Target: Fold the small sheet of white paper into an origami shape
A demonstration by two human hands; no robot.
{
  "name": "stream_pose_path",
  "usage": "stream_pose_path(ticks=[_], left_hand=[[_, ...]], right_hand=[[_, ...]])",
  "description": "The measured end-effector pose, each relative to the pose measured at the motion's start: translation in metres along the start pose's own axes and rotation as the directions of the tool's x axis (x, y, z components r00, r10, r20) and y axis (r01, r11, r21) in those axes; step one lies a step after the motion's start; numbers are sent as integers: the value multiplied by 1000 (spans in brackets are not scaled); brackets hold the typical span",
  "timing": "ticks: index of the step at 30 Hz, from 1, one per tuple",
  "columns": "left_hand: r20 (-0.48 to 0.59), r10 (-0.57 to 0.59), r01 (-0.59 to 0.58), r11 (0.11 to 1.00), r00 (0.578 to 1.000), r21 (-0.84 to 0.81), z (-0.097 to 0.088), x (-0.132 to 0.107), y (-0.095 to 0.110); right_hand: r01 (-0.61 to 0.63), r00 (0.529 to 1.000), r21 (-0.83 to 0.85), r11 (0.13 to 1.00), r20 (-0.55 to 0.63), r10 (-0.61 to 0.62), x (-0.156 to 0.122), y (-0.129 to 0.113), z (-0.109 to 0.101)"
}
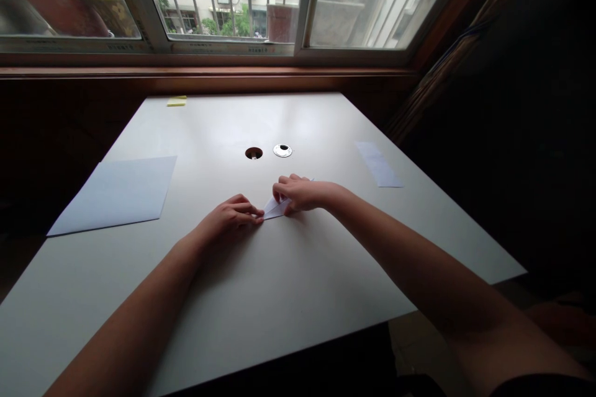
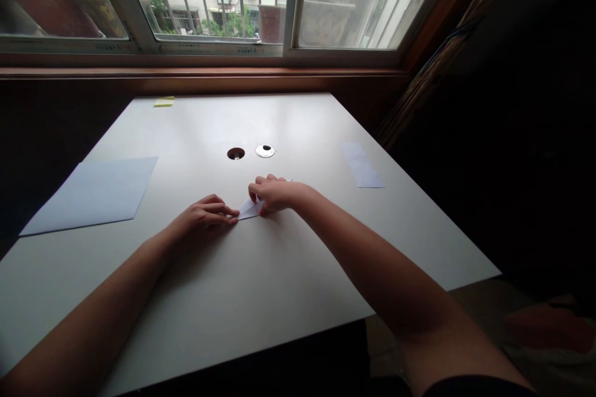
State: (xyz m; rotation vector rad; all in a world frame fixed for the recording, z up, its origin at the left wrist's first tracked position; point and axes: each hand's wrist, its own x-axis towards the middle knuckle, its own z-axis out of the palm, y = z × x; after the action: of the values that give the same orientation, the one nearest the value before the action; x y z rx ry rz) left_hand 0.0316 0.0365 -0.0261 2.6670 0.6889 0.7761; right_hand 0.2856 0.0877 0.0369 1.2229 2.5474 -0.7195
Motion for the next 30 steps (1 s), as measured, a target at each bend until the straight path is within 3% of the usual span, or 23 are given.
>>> stream_pose_path(ticks=[12, 21, 25, 30], left_hand=[[-16, -41, 40, 994, 999, -104, 2, -9, -12], [48, -148, 156, 959, 988, -239, -10, -4, -3], [-4, -189, 185, 964, 982, -190, -8, -3, -3], [-31, -116, 115, 993, 993, -39, -4, -4, -4]], right_hand=[[6, 999, 70, 998, -34, -3, -6, 32, 1], [5, 998, 96, 995, -57, 0, -6, 36, 1], [8, 998, 92, 996, -63, -2, -7, 38, 1], [13, 998, 84, 996, -55, -8, -5, 40, 2]])
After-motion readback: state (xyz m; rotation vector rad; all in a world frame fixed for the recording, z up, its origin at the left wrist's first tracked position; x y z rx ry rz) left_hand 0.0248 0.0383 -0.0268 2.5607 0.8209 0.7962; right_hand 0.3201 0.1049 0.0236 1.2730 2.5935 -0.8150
